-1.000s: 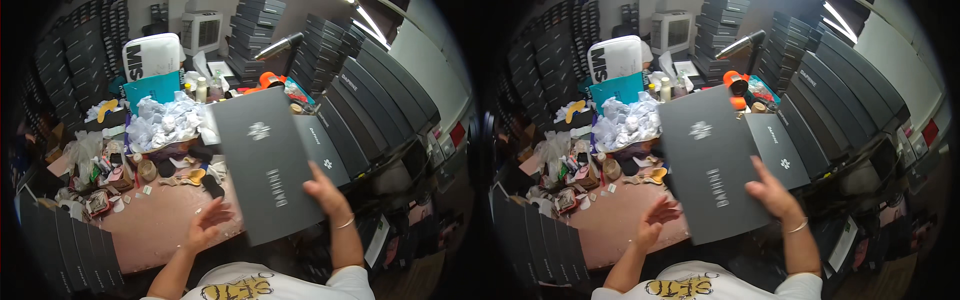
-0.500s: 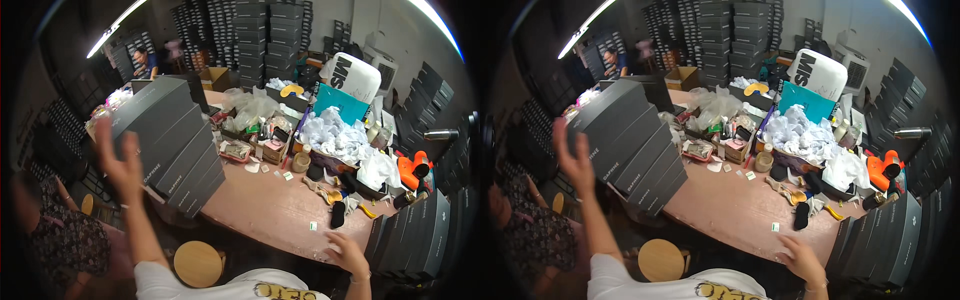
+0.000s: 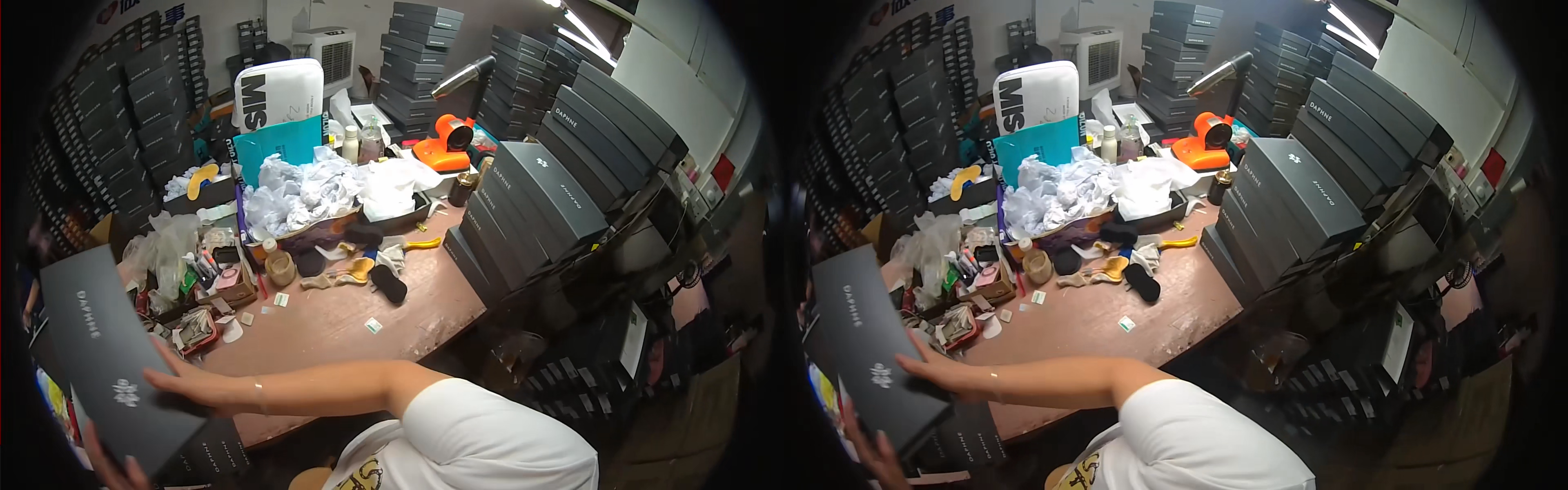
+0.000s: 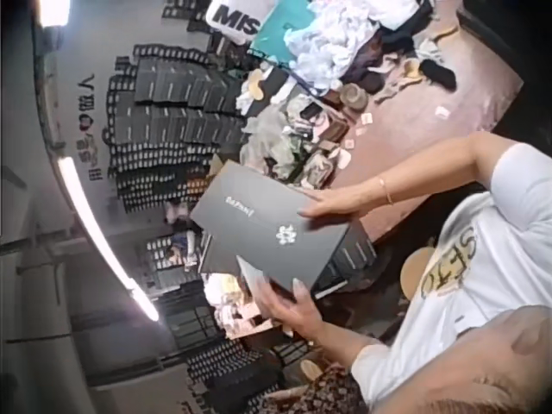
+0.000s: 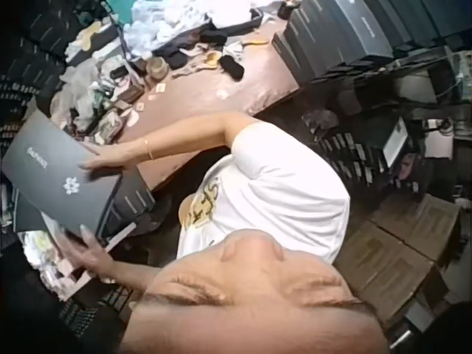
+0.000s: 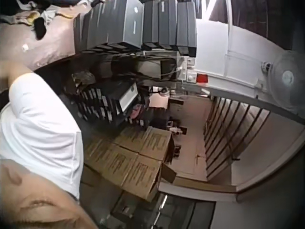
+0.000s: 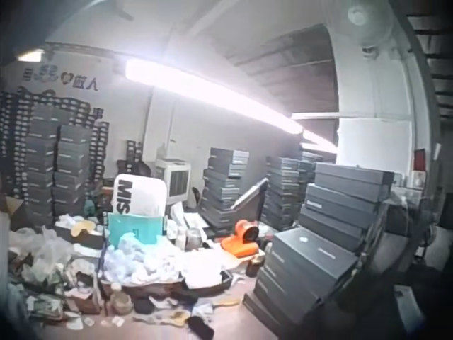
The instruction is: Inspecting, wiping, and packing a pair of high-heeled shoes into a box with protective paper.
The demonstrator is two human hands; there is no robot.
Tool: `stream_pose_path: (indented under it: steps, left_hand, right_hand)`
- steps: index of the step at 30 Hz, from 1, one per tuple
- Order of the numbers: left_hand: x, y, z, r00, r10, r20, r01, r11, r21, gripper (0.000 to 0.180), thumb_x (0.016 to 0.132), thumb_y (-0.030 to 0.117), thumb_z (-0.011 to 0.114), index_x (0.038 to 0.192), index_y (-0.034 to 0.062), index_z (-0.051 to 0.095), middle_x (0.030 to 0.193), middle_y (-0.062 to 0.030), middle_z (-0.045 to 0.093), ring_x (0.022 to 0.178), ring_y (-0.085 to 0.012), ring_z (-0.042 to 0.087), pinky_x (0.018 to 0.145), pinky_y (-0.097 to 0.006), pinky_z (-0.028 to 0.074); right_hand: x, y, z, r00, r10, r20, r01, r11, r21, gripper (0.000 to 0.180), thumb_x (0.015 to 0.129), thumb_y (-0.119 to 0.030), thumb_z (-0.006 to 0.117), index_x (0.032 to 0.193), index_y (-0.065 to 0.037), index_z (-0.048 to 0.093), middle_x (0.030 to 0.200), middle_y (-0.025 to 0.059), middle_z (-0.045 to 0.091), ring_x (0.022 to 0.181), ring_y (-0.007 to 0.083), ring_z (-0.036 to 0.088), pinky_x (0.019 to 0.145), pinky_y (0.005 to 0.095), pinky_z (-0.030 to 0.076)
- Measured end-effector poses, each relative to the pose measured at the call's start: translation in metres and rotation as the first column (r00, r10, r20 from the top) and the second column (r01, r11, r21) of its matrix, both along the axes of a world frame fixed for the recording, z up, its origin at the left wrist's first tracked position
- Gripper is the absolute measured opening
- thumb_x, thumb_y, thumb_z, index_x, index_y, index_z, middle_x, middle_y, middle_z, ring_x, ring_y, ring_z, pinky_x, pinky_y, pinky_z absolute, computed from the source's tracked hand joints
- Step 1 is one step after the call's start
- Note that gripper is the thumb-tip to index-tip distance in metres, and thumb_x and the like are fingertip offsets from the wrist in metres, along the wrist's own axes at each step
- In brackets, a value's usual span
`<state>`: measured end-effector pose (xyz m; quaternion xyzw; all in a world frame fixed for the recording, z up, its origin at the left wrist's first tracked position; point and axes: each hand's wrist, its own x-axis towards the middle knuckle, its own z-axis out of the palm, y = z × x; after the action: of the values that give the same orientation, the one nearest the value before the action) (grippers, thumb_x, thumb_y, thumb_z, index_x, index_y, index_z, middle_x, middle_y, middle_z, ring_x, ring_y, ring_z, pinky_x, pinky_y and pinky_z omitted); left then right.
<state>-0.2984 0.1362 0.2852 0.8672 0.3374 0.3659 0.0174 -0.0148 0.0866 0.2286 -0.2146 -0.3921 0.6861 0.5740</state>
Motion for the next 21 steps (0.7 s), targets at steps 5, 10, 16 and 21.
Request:
stream_pose_path:
  steps: [5,10,16,21]
  left_hand:
    - [0.116,-0.106,-0.12,0.811,0.092,0.578,0.399,0.635,-0.661,0.087,0.067,0.002,0.058,0.146,-0.0016,0.021,0.141,-0.0193,0.035,0.123,-0.0283,0.045,0.109,-0.038,0.03]
    - [0.237,-0.107,-0.352,0.793,0.587,0.163,0.475,-0.429,-0.768,0.039,0.082,0.01,0.065,0.116,-0.0045,0.055,0.11,-0.0127,0.061,0.101,-0.02,0.057,0.088,-0.034,0.045]
    - [0.318,-0.13,-0.339,0.751,0.564,0.342,0.565,-0.283,-0.775,0.038,0.087,0.018,0.067,0.115,-0.0045,0.056,0.106,-0.0106,0.062,0.103,-0.019,0.056,0.091,-0.033,0.044]
    - [0.316,-0.135,-0.329,0.724,0.607,0.329,0.581,-0.279,-0.764,0.035,0.088,0.022,0.067,0.113,-0.0007,0.057,0.106,-0.0088,0.061,0.102,-0.0169,0.056,0.091,-0.032,0.044]
  right_hand:
    - [0.069,-0.098,-0.139,0.976,-0.1,0.192,0.148,0.956,-0.253,0.087,0.086,-0.03,0.069,0.15,-0.009,0.014,0.146,0.0126,0.033,0.129,0.0211,0.035,0.102,0.0354,0.037]
    - [0.176,-0.193,-0.299,0.784,-0.128,0.607,0.515,0.68,-0.522,0.069,0.08,-0.031,0.075,0.134,0.001,0.044,0.119,0.0178,0.059,0.104,0.0246,0.059,0.087,0.0362,0.048]
    - [0.254,-0.217,-0.296,0.881,-0.049,0.47,0.421,0.535,-0.733,0.051,0.077,-0.031,0.079,0.107,0.004,0.056,0.1,0.012,0.063,0.093,0.0205,0.061,0.08,0.0367,0.051]
    - [0.246,-0.213,-0.26,0.896,-0.282,0.342,0.442,0.511,-0.737,0.036,0.085,-0.034,0.07,0.097,-0.003,0.055,0.089,0.0054,0.057,0.082,0.0127,0.054,0.072,0.0275,0.046]
